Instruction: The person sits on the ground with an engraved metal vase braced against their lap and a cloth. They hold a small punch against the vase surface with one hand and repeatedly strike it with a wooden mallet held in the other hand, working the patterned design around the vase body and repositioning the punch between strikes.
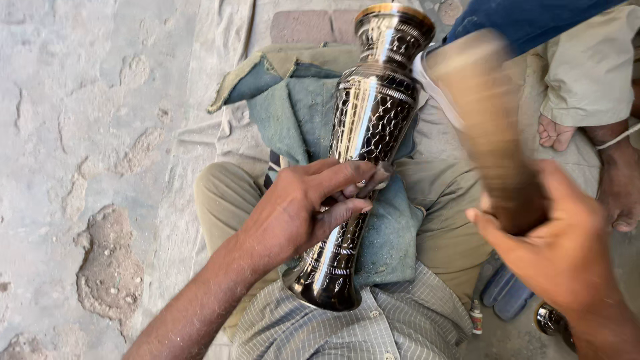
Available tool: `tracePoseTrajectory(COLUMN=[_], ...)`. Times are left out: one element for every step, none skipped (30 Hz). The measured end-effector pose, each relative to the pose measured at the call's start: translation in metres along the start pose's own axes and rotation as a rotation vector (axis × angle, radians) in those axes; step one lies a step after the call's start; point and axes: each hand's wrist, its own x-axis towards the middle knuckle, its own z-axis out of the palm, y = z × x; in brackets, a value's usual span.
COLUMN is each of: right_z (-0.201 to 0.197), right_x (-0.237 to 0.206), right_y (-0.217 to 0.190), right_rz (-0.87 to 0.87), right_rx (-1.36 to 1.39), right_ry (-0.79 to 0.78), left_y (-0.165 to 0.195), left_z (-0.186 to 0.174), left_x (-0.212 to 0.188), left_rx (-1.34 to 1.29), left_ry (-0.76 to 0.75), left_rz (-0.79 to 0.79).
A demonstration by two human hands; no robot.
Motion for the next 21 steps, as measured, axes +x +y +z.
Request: tracePoseTrajectory(right_z=[-0.004, -0.007, -0.011, -0.016, -0.019, -0.023, -0.025, -0.028, -0.028, -0.029, -0.028, -0.028, -0.027, -0.026, -0.026, -0.026, -0.026, -0.025, -0.026, -0.025, -0.025], right_x=[-0.004, -0.006, -0.008, -0.008, -0.008, -0.007, -0.006, -0.005, -0.005, -0.005, -0.007, -0.007, -0.010, -0.010, -0.012, -0.012, -0.012, -0.010, -0.008, -0.006, -0.003], right_y=[0.001, 0.002, 0.002, 0.002, 0.002, 0.001, 0.000, -0.001, -0.001, -0.002, -0.002, -0.002, -0.001, 0.000, 0.001, 0.002, 0.003, 0.004, 0.005, 0.005, 0.004], right_rz=[-0.003, -0.006, 0.028, 0.061, 0.130, 0.153, 0.171, 0.138, 0.107, 0.077, 0.054, 0.030, 0.078, 0.128, 0.181, 0.177, 0.170, 0.163, 0.138, 0.112, 0.084], right_rx=[0.011, 0.023, 0.031, 0.040, 0.047, -0.066, -0.180, -0.415, -0.449, -0.483, -0.316, -0.151, -0.235, -0.317, -0.398, -0.381, -0.366, -0.352, -0.372, -0.391, -0.407], right_ry=[-0.002, 0.014, 0.019, 0.025, 0.015, -0.030, -0.077, -0.164, -0.170, -0.175, -0.100, -0.035, -0.054, -0.072, -0.085, -0.092, -0.098, -0.105, -0.086, -0.072, -0.057], left_y=[0.000, 0.000, -0.001, -0.001, -0.002, -0.002, -0.003, -0.004, -0.005, -0.007, -0.008, -0.009, -0.009, -0.010, -0.010, -0.010, -0.009, -0.009, -0.009, -0.009, -0.008], left_z=[0.000, 0.000, 0.000, 0.000, 0.001, 0.001, 0.001, 0.001, 0.001, 0.001, 0.000, 0.000, 0.000, 0.000, 0.000, -0.001, 0.000, 0.000, 0.000, 0.001, 0.000], left_x=[-0.001, -0.002, -0.002, -0.001, -0.001, -0.001, -0.001, -0.001, -0.002, -0.002, -0.002, -0.002, -0.003, -0.003, -0.003, -0.002, -0.001, -0.001, 0.001, 0.003, 0.004], left_rx=[0.019, 0.042, 0.063, 0.055, 0.045, 0.035, 0.049, 0.061, 0.075, 0.061, 0.045, 0.026, 0.022, 0.020, 0.018, 0.003, -0.011, -0.026, 0.004, 0.035, 0.068], left_ry=[0.002, -0.006, -0.014, -0.016, -0.015, -0.017, -0.023, -0.027, -0.031, -0.030, -0.028, -0.020, -0.014, -0.013, -0.016, -0.018, -0.018, -0.017, -0.031, -0.042, -0.054], left_rz=[-0.010, -0.005, 0.000, 0.012, 0.020, 0.028, 0.034, 0.039, 0.046, 0.041, 0.035, 0.023, 0.036, 0.048, 0.064, 0.053, 0.044, 0.035, 0.024, 0.008, -0.007])
